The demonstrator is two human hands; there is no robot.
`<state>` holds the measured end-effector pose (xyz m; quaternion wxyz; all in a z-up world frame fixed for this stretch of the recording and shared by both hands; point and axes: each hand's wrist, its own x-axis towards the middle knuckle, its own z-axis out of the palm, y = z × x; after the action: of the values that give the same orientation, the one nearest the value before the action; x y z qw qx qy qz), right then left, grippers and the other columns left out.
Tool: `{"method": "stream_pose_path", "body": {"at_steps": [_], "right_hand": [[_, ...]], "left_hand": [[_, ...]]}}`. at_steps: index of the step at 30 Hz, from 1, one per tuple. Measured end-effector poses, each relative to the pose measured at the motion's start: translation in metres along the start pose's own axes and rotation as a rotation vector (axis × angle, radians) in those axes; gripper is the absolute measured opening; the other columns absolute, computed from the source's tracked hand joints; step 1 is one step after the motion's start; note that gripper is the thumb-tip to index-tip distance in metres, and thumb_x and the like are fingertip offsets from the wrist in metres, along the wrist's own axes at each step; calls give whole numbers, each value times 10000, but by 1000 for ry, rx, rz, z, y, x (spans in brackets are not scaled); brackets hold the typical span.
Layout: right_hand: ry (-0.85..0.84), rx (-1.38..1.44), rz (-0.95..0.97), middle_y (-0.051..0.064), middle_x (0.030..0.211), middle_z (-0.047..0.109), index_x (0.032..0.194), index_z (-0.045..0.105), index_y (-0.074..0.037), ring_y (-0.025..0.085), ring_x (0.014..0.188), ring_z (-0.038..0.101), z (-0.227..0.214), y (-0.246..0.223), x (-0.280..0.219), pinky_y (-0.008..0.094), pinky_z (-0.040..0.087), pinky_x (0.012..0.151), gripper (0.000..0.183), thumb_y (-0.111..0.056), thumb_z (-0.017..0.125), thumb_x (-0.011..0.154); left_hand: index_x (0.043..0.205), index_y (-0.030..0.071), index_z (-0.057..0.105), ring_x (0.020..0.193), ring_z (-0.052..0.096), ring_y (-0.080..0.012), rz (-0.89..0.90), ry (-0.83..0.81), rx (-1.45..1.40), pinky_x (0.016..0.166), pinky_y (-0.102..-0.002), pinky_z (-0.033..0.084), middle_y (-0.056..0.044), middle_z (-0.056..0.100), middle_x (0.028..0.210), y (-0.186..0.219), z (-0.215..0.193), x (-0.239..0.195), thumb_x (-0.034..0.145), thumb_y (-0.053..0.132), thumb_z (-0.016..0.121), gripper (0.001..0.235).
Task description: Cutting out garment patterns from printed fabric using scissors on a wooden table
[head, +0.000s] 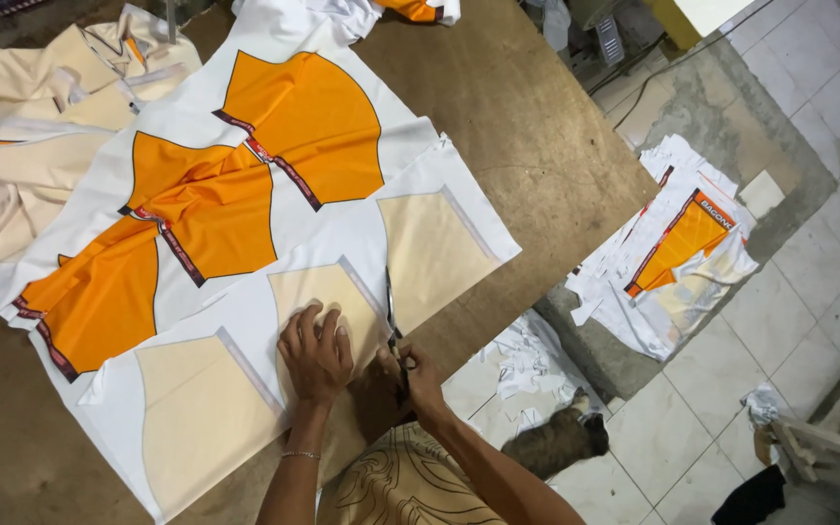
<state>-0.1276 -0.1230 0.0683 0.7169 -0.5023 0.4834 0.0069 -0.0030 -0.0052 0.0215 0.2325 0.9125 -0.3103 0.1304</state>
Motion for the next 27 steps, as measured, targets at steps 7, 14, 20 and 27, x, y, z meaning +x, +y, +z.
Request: {"method": "stream_pose_path", "body": {"at_steps": [7,14,20,27], "right_hand": [[-4,144,-23,83,541,528,888,568,-71,195,458,575,10,-19,16,277,476,451,577,-580,836,848],[-101,194,-25,100,564,537,943,550,-49,223,473,623,7,-39,34,288,482,455,621,-640,738,901],[-88,10,-17,95,512,545,862,579,-54,207,406,589,-22,-54,52,288,462,400,541,-504,878,842],[-169,-90,-87,102,547,553,870,613,-47,214,426,610,-27,-86,75,283,471,431,656,-672,808,839]], "left_hand": [[1153,228,714,1288,532,-290,-26,-13,-11,968,-476,401,-29,595,1276,1,2,-2,1043,370,424,341],[1142,238,725,1277,552,-278,1,14,12,962,-458,415,-24,607,1268,-3,5,-2,1021,358,477,301],[1127,256,718,1263,563,-264,6,44,37,969,-446,415,-10,616,1252,-10,15,-8,1021,408,452,323],[1141,265,719,1276,554,-269,-22,36,44,946,-446,422,-6,609,1265,-8,13,-6,1012,370,476,294]]}}
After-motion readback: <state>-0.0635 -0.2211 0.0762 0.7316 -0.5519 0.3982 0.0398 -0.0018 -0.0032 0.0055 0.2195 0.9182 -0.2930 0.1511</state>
